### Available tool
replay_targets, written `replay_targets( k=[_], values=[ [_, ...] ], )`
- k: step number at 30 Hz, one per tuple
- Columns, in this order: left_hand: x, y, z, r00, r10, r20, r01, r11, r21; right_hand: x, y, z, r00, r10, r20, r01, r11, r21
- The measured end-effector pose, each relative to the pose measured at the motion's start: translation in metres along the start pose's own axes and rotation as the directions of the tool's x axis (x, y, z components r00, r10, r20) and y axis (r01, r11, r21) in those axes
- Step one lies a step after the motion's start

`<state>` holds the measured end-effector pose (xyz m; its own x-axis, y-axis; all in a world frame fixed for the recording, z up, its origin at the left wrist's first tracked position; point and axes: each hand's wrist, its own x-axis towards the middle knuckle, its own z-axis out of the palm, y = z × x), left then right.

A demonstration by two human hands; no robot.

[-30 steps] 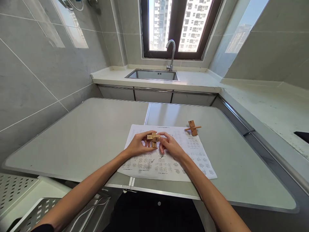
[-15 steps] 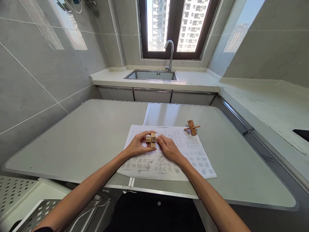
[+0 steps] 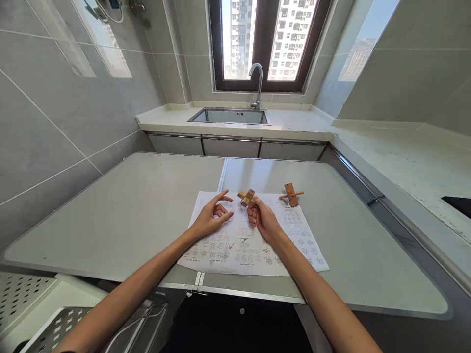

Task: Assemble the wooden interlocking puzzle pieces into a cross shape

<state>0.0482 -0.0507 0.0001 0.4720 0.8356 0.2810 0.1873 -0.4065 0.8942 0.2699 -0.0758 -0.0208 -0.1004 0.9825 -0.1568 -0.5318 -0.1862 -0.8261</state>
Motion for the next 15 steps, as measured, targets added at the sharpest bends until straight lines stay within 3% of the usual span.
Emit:
replay_targets(
  k=[4, 8, 12, 15],
  values=[
    [0.003, -0.004, -0.002, 0.995, -0.063, -0.072, 0.066, 0.997, 0.041, 0.010, -0.007, -0.019, 0.995, -0.010, -0.098, 0.034, 0.969, 0.245],
    [0.003, -0.003, -0.003, 0.994, -0.090, -0.063, 0.095, 0.992, 0.085, 0.015, -0.010, -0.030, 0.972, -0.028, -0.235, 0.109, 0.934, 0.341],
    [0.002, -0.003, -0.002, 0.993, -0.095, -0.071, 0.103, 0.987, 0.122, 0.015, -0.013, -0.030, 0.951, -0.049, -0.305, 0.149, 0.937, 0.314],
    [0.002, -0.003, -0.002, 0.994, -0.087, -0.070, 0.096, 0.986, 0.139, 0.012, -0.010, -0.024, 0.957, -0.100, -0.271, 0.140, 0.981, 0.134]
  ],
)
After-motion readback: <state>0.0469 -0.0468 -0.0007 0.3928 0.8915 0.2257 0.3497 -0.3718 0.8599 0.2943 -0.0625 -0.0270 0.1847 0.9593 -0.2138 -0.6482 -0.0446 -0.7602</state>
